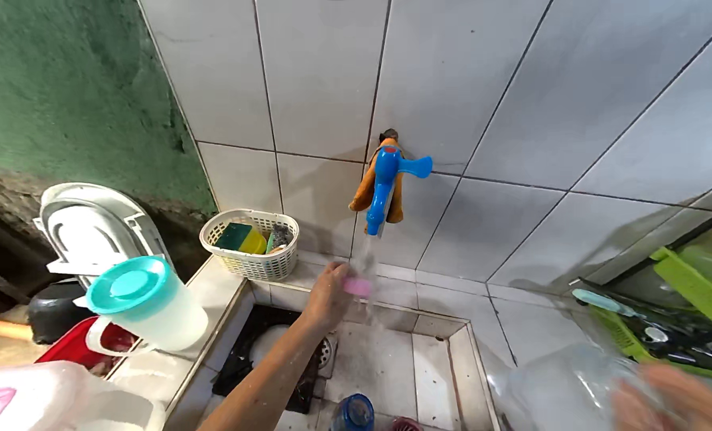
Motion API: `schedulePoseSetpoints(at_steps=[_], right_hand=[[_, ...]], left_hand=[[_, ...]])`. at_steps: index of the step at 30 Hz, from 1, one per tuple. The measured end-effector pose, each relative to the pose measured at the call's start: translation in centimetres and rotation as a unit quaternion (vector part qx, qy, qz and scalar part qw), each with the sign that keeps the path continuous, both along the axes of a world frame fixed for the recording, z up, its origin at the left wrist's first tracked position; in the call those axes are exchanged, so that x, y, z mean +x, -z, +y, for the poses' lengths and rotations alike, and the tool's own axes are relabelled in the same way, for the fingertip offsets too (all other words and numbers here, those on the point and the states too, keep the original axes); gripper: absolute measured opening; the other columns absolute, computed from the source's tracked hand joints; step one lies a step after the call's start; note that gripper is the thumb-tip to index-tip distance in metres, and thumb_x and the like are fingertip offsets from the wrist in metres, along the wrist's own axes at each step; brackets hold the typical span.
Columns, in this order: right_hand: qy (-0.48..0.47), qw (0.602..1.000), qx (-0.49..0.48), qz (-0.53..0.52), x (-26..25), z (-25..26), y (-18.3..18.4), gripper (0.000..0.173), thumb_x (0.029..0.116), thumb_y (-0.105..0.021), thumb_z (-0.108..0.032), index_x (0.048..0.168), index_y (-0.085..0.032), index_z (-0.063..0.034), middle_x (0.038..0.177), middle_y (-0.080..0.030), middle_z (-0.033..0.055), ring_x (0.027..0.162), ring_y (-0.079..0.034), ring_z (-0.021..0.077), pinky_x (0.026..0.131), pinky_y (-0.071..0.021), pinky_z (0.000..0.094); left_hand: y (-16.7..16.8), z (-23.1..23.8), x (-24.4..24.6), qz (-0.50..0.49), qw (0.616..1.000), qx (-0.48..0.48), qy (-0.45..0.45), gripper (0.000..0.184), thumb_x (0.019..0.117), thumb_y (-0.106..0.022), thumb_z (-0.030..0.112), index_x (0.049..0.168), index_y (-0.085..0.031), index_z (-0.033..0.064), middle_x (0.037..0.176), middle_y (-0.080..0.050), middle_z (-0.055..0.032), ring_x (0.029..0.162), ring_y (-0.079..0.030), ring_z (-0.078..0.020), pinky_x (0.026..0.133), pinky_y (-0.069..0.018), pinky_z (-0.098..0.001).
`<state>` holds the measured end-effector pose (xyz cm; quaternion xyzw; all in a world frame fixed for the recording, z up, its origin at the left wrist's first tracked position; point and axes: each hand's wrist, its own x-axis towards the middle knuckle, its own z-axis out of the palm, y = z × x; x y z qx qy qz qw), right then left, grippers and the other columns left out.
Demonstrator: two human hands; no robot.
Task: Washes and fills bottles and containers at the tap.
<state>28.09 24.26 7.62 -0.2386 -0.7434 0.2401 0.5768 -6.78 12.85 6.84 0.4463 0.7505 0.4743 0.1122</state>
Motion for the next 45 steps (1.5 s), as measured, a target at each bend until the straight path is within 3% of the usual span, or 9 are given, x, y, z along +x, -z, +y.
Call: schedulePoseSetpoints(at_steps=[5,8,12,18,23,30,36,41,45], right_hand=[[-0.277,0.759,-0.569,-0.153,-16.2,-1.4,0.7,0.055,0.1123,-0.027,-0.042,0.156,-0.034,-0.0084,0.126,-0.066,0.0192,0.104,-0.071,0.0336,0.080,-0.0607,0.0496],[-0.336,0.635,-0.692,-0.071,-22.3,-2.4,1.9,0.072,0.1076,-0.016,-0.061,0.135,-0.051,-0.0054,0.103,-0.070,0.0174,0.090,-0.071,0.0309,0.076,-0.0599,0.0496],[-0.276,0.681,-0.678,-0.008,-25.5,-2.6,1.6,0.032,0.1105,-0.040,-0.027,0.127,-0.054,-0.0042,0.096,-0.066,0.0137,0.083,-0.067,0.0230,0.072,-0.0580,0.0403],[-0.267,0.751,-0.601,-0.060,-26.6,-1.6,1.1,0.046,0.1083,-0.049,-0.019,0.153,-0.039,-0.0134,0.130,-0.060,0.0202,0.109,-0.064,0.0317,0.088,-0.0545,0.0494],[-0.251,0.840,-0.355,-0.324,-24.6,-1.4,-0.3,0.035,0.1042,-0.057,-0.014,0.137,-0.058,-0.0024,0.122,-0.066,0.0220,0.108,-0.067,0.0322,0.094,-0.0546,0.0511],[-0.185,0.825,-0.070,-0.529,-17.2,-1.8,-1.4,0.033,0.1081,-0.047,-0.015,0.137,-0.062,-0.0100,0.136,-0.064,0.0160,0.115,-0.067,0.0357,0.096,-0.0535,0.0553],[-0.123,0.913,-0.065,-0.385,-9.6,-0.4,-4.1,0.034,0.1032,-0.061,-0.020,0.136,-0.061,-0.0125,0.118,-0.071,0.0159,0.101,-0.072,0.0330,0.087,-0.0581,0.0555],[0.098,0.967,0.117,-0.202,-0.7,3.4,-7.1,0.037,0.0953,-0.071,-0.014,0.130,-0.066,-0.0015,0.114,-0.074,0.0181,0.094,-0.075,0.0342,0.080,-0.0611,0.0534],[0.201,0.929,0.175,-0.256,5.3,7.1,-4.5,0.037,0.0949,-0.069,-0.012,0.131,-0.067,-0.0045,0.121,-0.072,0.0187,0.108,-0.070,0.0396,0.091,-0.0558,0.0584]], left_hand=[[1.1,-0.5,1.2,0.099,0.993,0.071,0.004,0.015,0.0892,-0.067,-0.005,0.103,-0.068,-0.0011,0.122,-0.060,-0.0213,0.111,-0.062,-0.0328,0.093,-0.0555,-0.0469],[1.0,-1.4,1.8,0.077,0.994,-0.031,0.070,0.027,0.0899,-0.070,0.003,0.117,-0.066,0.0002,0.135,-0.056,-0.0214,0.124,-0.058,-0.0323,0.104,-0.0511,-0.0460],[-2.9,-3.9,0.5,0.046,0.981,-0.158,0.102,0.055,0.0883,-0.078,0.014,0.139,-0.057,0.0112,0.157,-0.040,-0.0171,0.132,-0.055,-0.0305,0.104,-0.0514,-0.0478],[-13.9,-4.0,-1.0,0.133,0.991,-0.022,0.014,0.048,0.1015,-0.064,0.024,0.144,-0.051,0.0062,0.145,-0.053,-0.0189,0.124,-0.061,-0.0303,0.101,-0.0528,-0.0486],[-19.1,1.4,1.6,0.197,0.980,0.017,0.030,0.063,0.1019,-0.062,0.039,0.151,-0.044,0.0037,0.147,-0.049,-0.0218,0.124,-0.059,-0.0327,0.099,-0.0523,-0.0481],[-19.4,3.9,2.9,0.279,0.959,-0.046,-0.018,0.032,0.1025,-0.060,0.024,0.124,-0.064,0.0012,0.132,-0.056,-0.0232,0.110,-0.062,-0.0410,0.089,-0.0515,-0.0612],[-17.1,2.3,-1.9,0.092,0.985,0.088,0.113,0.052,0.0999,-0.047,0.012,0.151,-0.037,0.0087,0.142,-0.052,-0.0133,0.122,-0.057,-0.0170,0.101,-0.0495,-0.0394],[-16.1,-0.2,2.2,0.142,0.984,0.100,-0.051,0.082,0.1018,-0.061,0.023,0.165,-0.010,0.0092,0.165,-0.017,-0.0306,0.149,-0.027,-0.0502,0.116,-0.0296,-0.0660],[-11.5,-1.1,8.5,0.158,0.974,0.162,-0.024,0.075,0.0989,-0.059,0.013,0.161,-0.020,0.0020,0.165,-0.018,-0.0292,0.151,-0.026,-0.0413,0.118,-0.0320,-0.0570]])
